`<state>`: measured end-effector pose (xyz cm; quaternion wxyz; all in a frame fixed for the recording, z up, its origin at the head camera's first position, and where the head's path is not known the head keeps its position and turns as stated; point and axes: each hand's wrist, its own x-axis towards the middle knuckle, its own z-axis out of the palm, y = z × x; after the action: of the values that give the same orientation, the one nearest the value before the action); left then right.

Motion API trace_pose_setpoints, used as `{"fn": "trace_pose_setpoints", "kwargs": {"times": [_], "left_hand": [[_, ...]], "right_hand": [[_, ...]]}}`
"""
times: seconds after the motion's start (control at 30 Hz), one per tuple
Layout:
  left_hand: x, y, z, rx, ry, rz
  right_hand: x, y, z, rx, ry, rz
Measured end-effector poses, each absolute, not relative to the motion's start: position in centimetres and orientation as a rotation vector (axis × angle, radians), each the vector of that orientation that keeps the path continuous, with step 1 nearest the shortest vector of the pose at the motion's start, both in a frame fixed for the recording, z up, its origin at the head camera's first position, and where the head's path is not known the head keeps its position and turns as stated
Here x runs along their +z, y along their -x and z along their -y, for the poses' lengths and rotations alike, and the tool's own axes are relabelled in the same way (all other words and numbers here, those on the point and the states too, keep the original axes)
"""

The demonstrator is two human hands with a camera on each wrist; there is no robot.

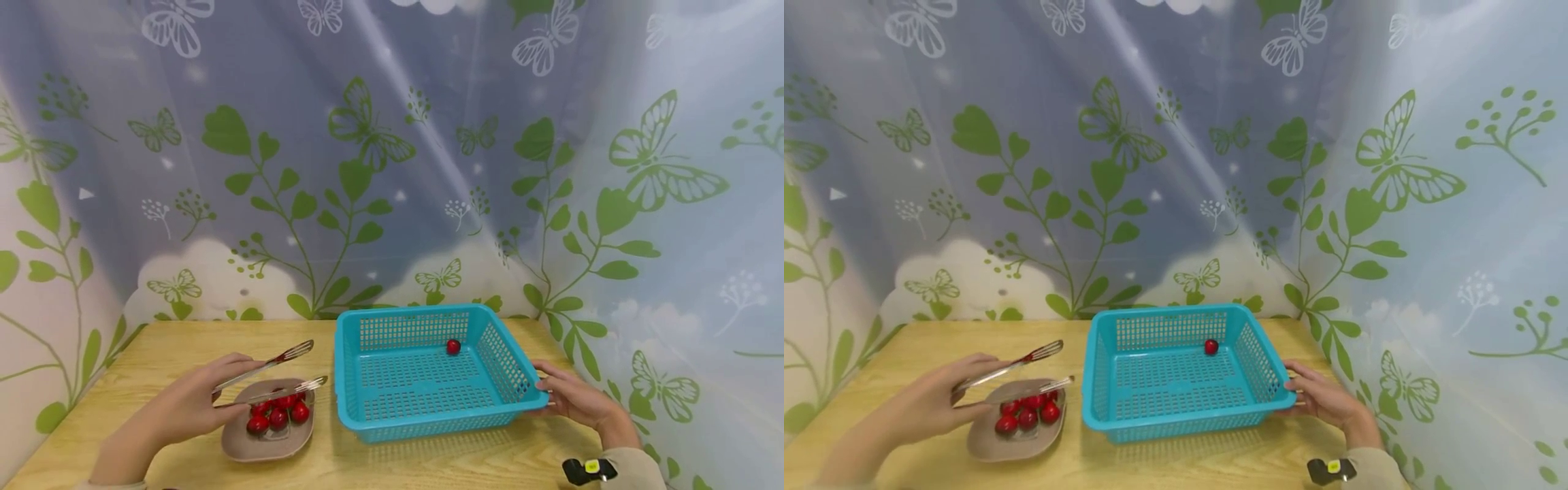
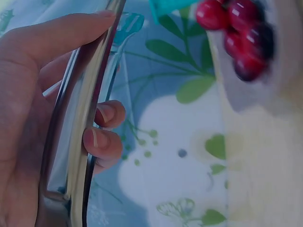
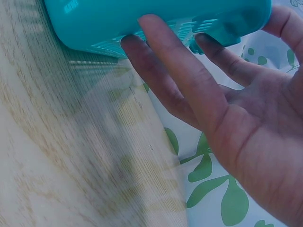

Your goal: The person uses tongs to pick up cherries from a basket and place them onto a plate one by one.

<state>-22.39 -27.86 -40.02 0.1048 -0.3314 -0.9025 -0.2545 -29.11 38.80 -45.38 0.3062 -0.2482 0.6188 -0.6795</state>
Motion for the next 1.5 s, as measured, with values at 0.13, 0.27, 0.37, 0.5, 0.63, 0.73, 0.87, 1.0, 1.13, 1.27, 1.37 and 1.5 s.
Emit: {"fn": "trace_pose_setpoints", "kwargs": {"times": [0.13, 0.27, 0.37, 0.5, 0.63, 0.73, 0.87, 1.0, 1.13, 1.27, 1.37, 1.5], "left_hand": [[-38.8, 23.2, 25.9, -0.737, 0.994, 2.638], [-37.8, 24.0, 23.9, -0.723, 1.024, 2.609], [-37.2, 24.5, 22.5, -0.716, 1.019, 2.625], [-36.4, 25.2, 20.8, -0.698, 1.052, 2.625], [-35.9, 25.8, 19.4, -0.690, 1.111, 2.589], [-35.6, 26.3, 18.6, -0.681, 1.116, 2.597], [-35.3, 26.8, 17.6, -0.662, 1.099, 2.616], [-34.9, 27.4, 16.6, -0.651, 1.134, 2.606], [-34.6, 28.0, 15.6, -0.641, 1.184, 2.590], [-34.2, 28.5, 14.3, -0.610, 1.202, 2.589], [-34.0, 28.9, 13.2, -0.567, 1.210, 2.594], [-33.8, 29.2, 11.6, -0.551, 1.233, 2.601]], "right_hand": [[-45.5, 29.1, -38.8, -1.802, 0.662, -1.630], [-45.7, 29.1, -39.0, -1.804, 0.655, -1.607], [-45.7, 29.2, -39.0, -1.802, 0.649, -1.605], [-45.6, 29.3, -39.0, -1.795, 0.646, -1.630], [-45.5, 29.1, -38.9, -1.790, 0.649, -1.646], [-45.4, 29.0, -38.9, -1.789, 0.648, -1.649], [-45.2, 29.0, -38.8, -1.789, 0.641, -1.661], [-45.2, 29.0, -38.9, -1.795, 0.645, -1.669], [-45.2, 29.0, -38.9, -1.788, 0.635, -1.670], [-45.3, 29.1, -39.0, -1.787, 0.614, -1.676], [-45.3, 29.2, -39.0, -1.789, 0.612, -1.669], [-45.4, 29.3, -39.1, -1.795, 0.624, -1.653]]}}
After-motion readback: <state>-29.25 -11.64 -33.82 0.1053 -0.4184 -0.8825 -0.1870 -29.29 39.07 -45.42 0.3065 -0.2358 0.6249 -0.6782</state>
